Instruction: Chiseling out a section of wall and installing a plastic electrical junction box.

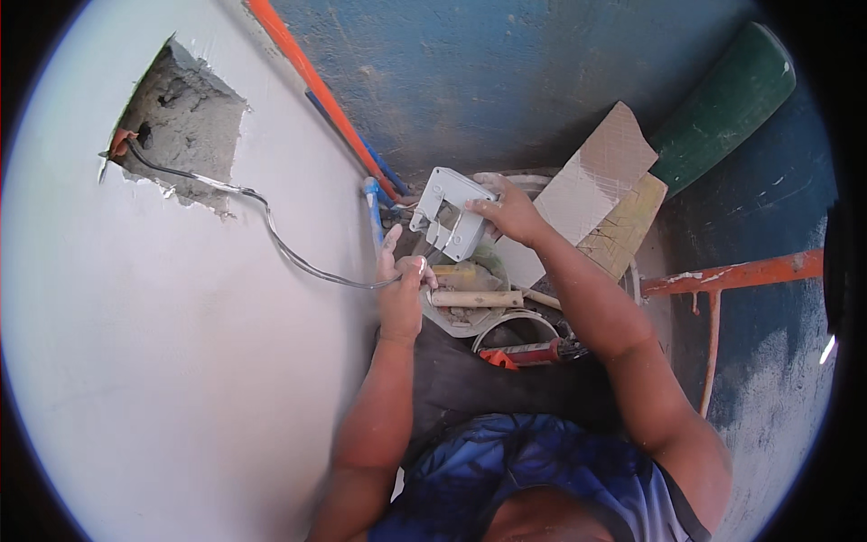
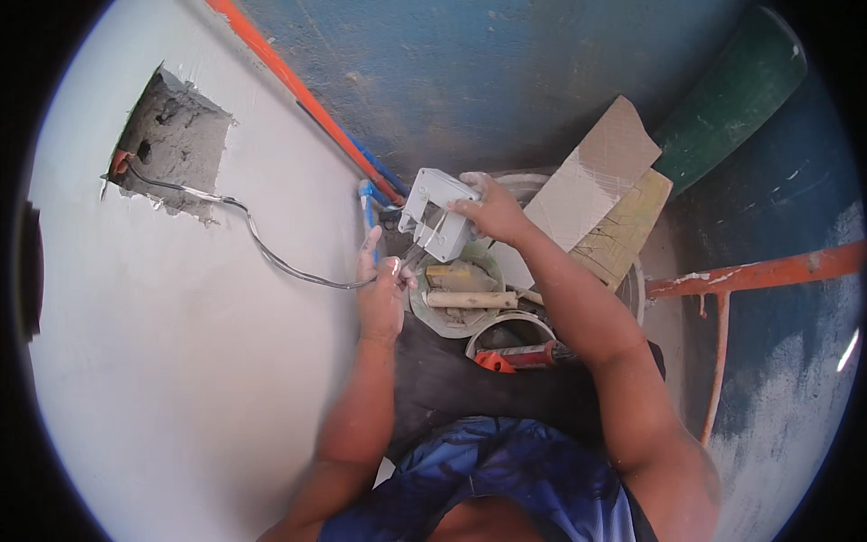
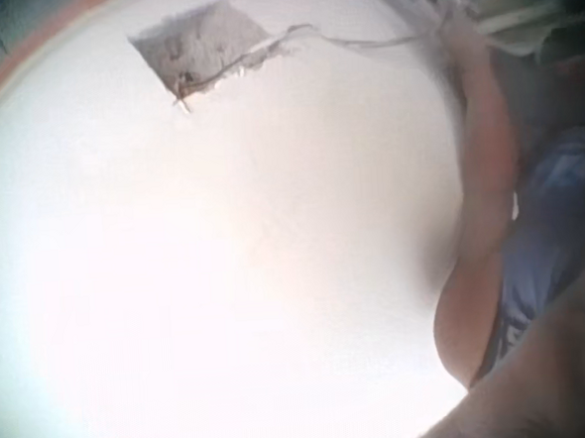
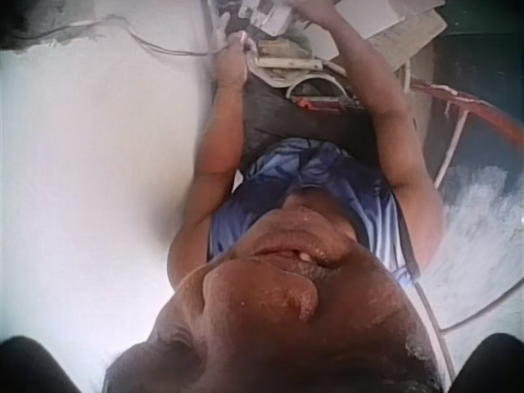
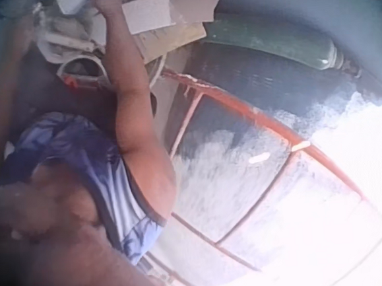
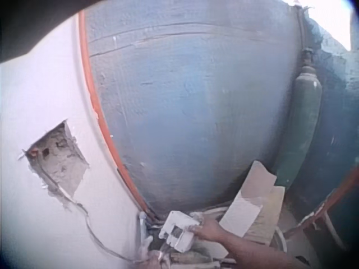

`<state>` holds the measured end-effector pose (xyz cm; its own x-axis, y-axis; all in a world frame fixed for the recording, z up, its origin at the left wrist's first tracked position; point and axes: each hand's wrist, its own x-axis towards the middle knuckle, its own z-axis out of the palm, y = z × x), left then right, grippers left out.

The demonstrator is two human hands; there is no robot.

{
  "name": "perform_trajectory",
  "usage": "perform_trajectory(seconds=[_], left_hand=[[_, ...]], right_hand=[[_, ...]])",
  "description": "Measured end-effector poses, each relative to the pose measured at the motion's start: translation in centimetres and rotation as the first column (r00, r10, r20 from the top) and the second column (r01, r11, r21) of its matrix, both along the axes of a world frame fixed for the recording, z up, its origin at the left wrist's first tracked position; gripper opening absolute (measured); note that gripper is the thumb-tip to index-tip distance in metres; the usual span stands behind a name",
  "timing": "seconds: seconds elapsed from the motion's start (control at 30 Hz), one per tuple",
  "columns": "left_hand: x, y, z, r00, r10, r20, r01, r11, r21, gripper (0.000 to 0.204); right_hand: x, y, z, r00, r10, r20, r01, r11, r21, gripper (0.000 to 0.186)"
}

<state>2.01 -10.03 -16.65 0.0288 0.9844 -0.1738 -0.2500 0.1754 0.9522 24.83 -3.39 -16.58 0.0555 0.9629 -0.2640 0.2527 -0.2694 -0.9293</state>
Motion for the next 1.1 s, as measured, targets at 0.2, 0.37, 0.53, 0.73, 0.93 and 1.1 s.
perform_trajectory(seconds=[0.2,0.37,0.53,0.73,0.93,1.1], left_hand=[[2.8,0.7,6.6,0.579,0.237,-0.781,0.305,0.825,0.476,0.042],[1.3,-0.8,7.8,0.691,-0.207,-0.692,0.529,0.798,0.289,0.062],[1.3,-3.3,7.9,0.493,0.089,-0.866,0.574,0.715,0.4,0.074],[1.8,-4.5,8.7,0.565,0.053,-0.823,0.361,0.881,0.305,0.061],[2.8,-5.3,10.0,0.532,0.112,-0.84,0.249,0.927,0.281,0.051],[4.9,-4.7,12.4,0.651,0.155,-0.743,0.193,0.913,0.36,0.044]], right_hand=[[3.8,-2.8,2.4,0.902,-0.16,-0.401,-0.023,0.909,-0.416,0.05],[3.4,-3.1,4.8,0.904,0.008,-0.428,-0.182,0.912,-0.367,0.047],[2.2,-2.3,5.7,0.858,0.057,-0.511,-0.293,0.871,-0.395,0.048],[1.0,-3.7,2.6,0.877,-0.045,-0.478,-0.017,0.992,-0.125,0.049],[-2.2,-5.4,1.6,0.47,-0.119,-0.875,0.174,0.984,-0.041,0.054],[-0.8,-5.1,-0.6,0.721,0.08,-0.689,-0.01,0.994,0.105,0.068]])
